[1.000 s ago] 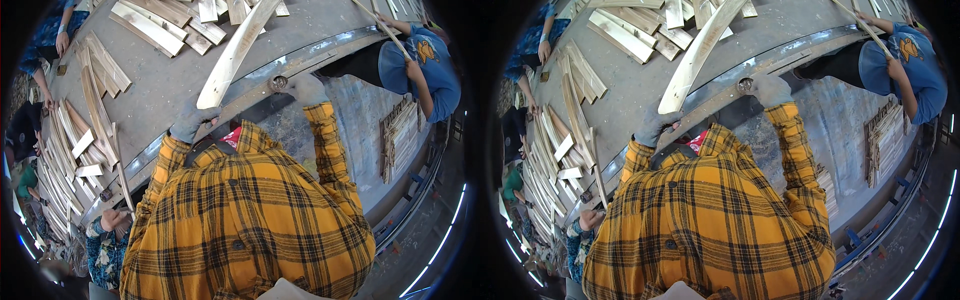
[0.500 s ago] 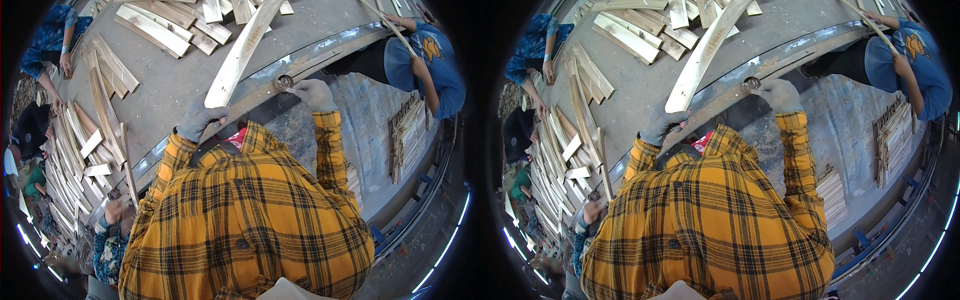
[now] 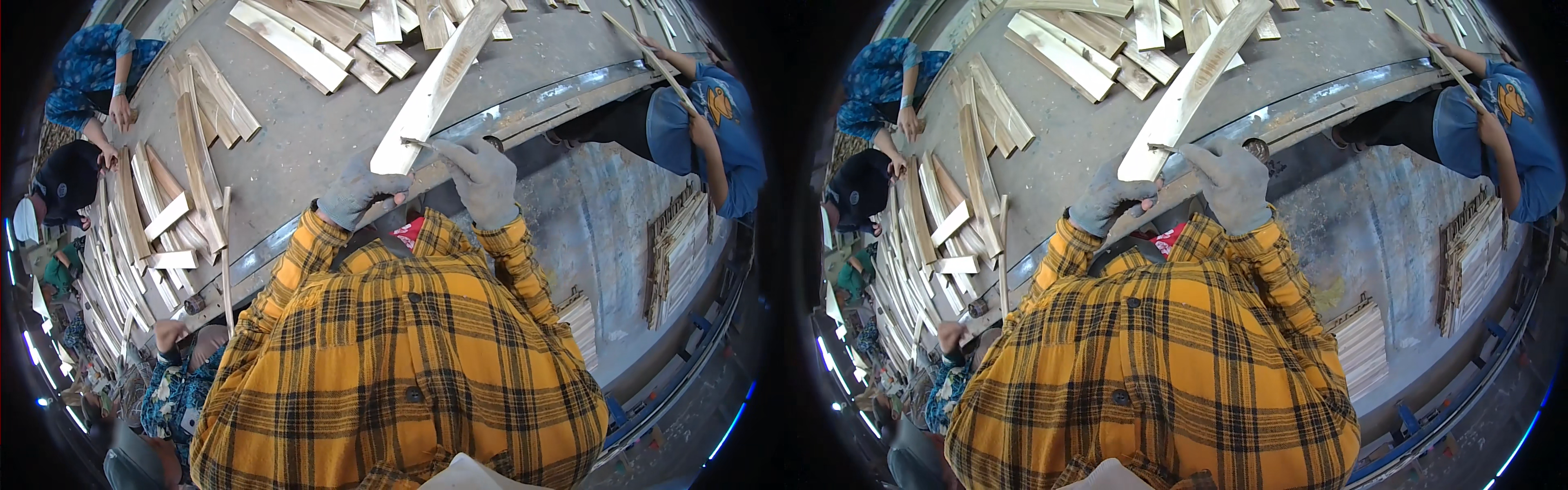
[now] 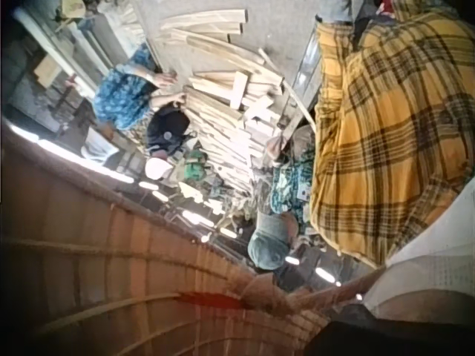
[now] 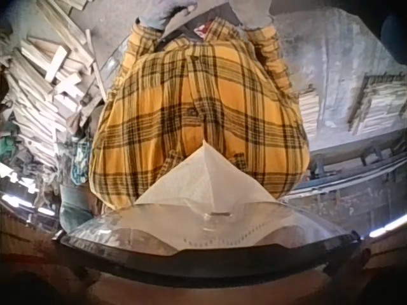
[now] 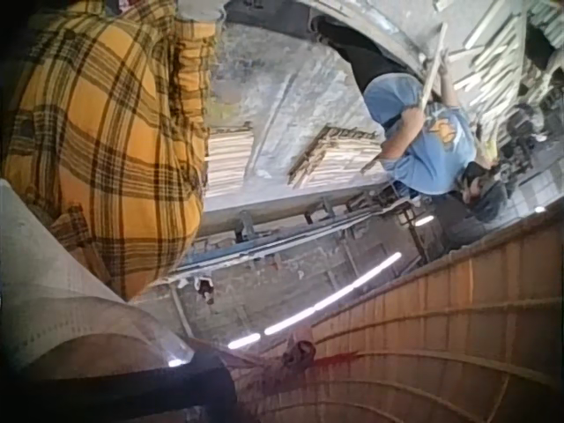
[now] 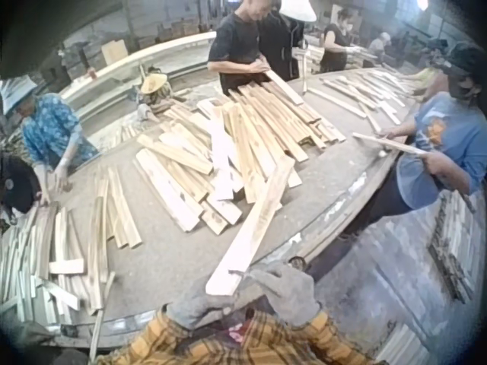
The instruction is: The person uses a chisel to shave thin strips from the edges of wooden planks. They repeatedly pick up planks, hold them against a metal bar, and scrape the chisel along the edges to remove material, then place the planks back on the table.
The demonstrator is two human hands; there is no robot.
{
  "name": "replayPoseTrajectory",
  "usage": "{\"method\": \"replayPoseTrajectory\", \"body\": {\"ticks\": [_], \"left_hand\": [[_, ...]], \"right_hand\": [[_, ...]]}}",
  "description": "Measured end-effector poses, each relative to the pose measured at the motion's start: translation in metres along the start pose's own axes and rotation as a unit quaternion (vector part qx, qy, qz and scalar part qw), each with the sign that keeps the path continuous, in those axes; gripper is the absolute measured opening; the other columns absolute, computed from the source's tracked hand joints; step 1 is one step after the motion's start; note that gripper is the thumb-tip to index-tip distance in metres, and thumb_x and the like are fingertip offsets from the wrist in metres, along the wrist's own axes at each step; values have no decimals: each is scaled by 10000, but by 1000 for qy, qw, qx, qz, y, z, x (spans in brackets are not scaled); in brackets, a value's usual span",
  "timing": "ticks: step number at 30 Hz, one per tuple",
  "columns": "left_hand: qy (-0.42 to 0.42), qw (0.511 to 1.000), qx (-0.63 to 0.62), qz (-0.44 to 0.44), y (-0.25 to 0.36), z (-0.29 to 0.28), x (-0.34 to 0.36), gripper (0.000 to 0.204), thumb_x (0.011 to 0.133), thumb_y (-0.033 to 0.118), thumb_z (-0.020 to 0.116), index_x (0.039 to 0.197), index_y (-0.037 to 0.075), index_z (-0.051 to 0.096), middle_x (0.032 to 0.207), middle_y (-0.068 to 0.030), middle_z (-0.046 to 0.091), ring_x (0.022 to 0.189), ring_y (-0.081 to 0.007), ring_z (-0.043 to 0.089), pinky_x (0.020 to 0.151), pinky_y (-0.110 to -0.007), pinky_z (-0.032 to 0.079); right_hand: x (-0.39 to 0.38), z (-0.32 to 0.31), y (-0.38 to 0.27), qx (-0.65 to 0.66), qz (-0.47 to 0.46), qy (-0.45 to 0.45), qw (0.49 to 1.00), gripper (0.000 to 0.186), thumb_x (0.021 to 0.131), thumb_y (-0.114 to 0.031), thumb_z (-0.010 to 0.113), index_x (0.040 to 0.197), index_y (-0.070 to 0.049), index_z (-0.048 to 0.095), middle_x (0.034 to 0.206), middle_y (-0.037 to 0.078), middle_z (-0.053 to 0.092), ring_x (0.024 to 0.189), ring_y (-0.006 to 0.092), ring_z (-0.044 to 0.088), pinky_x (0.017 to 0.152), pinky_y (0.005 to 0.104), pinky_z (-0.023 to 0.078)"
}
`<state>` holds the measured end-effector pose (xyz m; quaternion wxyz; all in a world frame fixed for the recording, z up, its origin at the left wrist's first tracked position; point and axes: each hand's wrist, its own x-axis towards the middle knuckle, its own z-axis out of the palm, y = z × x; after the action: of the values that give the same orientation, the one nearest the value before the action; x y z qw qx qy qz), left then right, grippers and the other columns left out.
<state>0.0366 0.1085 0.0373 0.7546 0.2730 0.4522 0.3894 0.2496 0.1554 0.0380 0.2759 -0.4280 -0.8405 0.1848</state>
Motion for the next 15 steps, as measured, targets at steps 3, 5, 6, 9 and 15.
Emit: {"method": "replayPoseTrajectory", "body": {"ticks": [3, 5, 6, 9, 15], "left_hand": [[-5, 1000, -4, 13, -2, -2, -1, 357, 788, 100, 694, 1097, -20, 562, 833, -44, 615, 645, -94, 562, 603, -237, 468], [1, 1000, -2, 14, -4, -6, -2, 346, 786, 107, 692, 1081, -18, 564, 830, -44, 613, 645, -95, 560, 613, -241, 470], [-1, 1000, -5, 12, -4, -8, -2, 344, 784, 105, 691, 1080, -18, 565, 830, -44, 612, 645, -95, 560, 613, -241, 470], [-1, 1000, -17, 11, -5, -12, -4, 347, 787, 80, 686, 1093, -21, 558, 824, -45, 607, 636, -92, 559, 575, -227, 457], [11, 1000, -19, 19, -5, -8, -5, 372, 789, 48, 687, 1122, -33, 540, 839, -58, 610, 621, -89, 567, 496, -199, 431]], "right_hand": [[-5, 6, -6, -34, -36, 18, 999, 324, 752, -104, 681, 1071, -163, 682, 887, 35, 617, 795, 238, 631, 672, 335, 506], [-5, 10, -11, -26, -48, 22, 998, 338, 741, -95, 686, 1073, -159, 681, 892, 34, 616, 798, 235, 631, 677, 334, 510], [-5, 9, -12, -6, -45, 16, 999, 341, 738, -89, 688, 1072, -155, 680, 893, 36, 617, 798, 235, 632, 678, 334, 511], [-3, 12, -11, 11, -14, 18, 1000, 345, 731, -78, 694, 1068, -148, 678, 896, 41, 616, 796, 237, 632, 679, 339, 514], [-4, 15, -15, 12, -13, 10, 1000, 304, 744, -59, 696, 1037, -141, 688, 882, 53, 625, 785, 252, 633, 664, 332, 514]]}}
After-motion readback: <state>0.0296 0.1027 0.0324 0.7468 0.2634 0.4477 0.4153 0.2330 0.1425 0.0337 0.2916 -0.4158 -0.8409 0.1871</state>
